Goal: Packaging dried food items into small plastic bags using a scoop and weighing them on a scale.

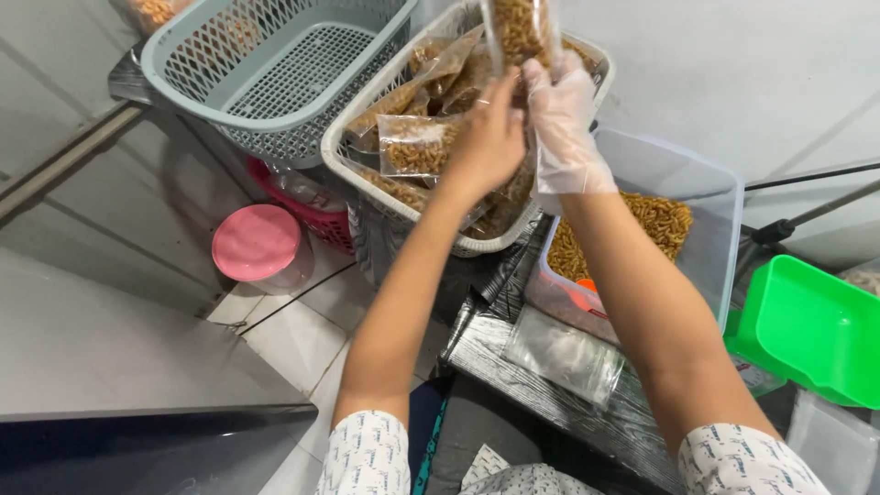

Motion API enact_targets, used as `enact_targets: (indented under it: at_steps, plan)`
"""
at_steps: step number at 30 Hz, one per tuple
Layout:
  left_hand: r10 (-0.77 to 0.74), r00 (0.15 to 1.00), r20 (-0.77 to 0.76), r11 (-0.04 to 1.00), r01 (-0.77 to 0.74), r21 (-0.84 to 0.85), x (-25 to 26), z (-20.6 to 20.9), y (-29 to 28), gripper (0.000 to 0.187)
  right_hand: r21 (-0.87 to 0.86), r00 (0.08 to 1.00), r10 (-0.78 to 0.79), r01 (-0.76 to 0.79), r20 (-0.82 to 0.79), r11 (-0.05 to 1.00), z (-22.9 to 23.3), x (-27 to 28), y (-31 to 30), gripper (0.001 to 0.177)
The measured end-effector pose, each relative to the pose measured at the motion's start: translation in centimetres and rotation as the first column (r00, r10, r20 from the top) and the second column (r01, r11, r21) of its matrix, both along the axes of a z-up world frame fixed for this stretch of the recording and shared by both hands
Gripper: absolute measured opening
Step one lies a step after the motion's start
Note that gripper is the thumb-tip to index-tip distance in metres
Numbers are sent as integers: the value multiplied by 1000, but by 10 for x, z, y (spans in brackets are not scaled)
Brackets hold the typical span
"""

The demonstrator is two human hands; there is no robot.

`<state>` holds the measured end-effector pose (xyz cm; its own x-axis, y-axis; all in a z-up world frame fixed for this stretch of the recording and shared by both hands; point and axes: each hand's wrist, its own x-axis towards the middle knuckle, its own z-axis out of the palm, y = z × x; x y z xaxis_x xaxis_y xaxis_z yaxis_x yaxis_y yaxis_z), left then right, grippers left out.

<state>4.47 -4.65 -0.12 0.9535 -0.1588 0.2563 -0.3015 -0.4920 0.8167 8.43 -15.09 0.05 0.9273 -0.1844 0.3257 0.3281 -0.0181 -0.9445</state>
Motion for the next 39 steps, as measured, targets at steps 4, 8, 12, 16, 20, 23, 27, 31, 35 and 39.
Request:
enact_targets:
  at_steps: [4,8,12,16,20,23,27,31,35,39]
  plan:
    - [-152,985,-82,983,159,92,19,-16,-37,87,-165,955,-198,237,221,957,-56,92,-59,10]
    - [-196,962,-191,899,254,356,20,-20,-58,91,-366,878,-206,379,432,850,-67,112,-99,29]
    - [-207,974,-93,798,223,559,33,-42,-71,83,-567,912,-138,352,385,744,-65,109,-111,32]
    - [-162,983,-84,746,178,641,40,-49,-76,98,-741,938,-65,311,341,595,-68,87,-104,25]
    - [-126,991,-54,714,128,688,39,-49,-77,98,-803,873,-118,483,474,348,-88,102,-113,44]
    - [-112,993,-34,698,103,708,39,-54,-78,93,-850,900,-96,433,424,300,-82,91,-114,50]
    - [-92,993,72,721,17,692,38,-66,-78,84,-859,906,-142,424,399,286,-74,75,-110,40]
    - [-110,990,93,860,48,508,-13,-57,-77,82,-873,918,-137,396,372,285,-65,37,-104,36]
    - [-108,988,114,811,21,585,-51,-65,-95,108,-910,948,-166,308,270,278,-71,-28,-103,29]
    - [-133,983,124,823,40,566,-87,-73,-106,104,-935,966,-182,230,185,271,-73,-84,-114,30]
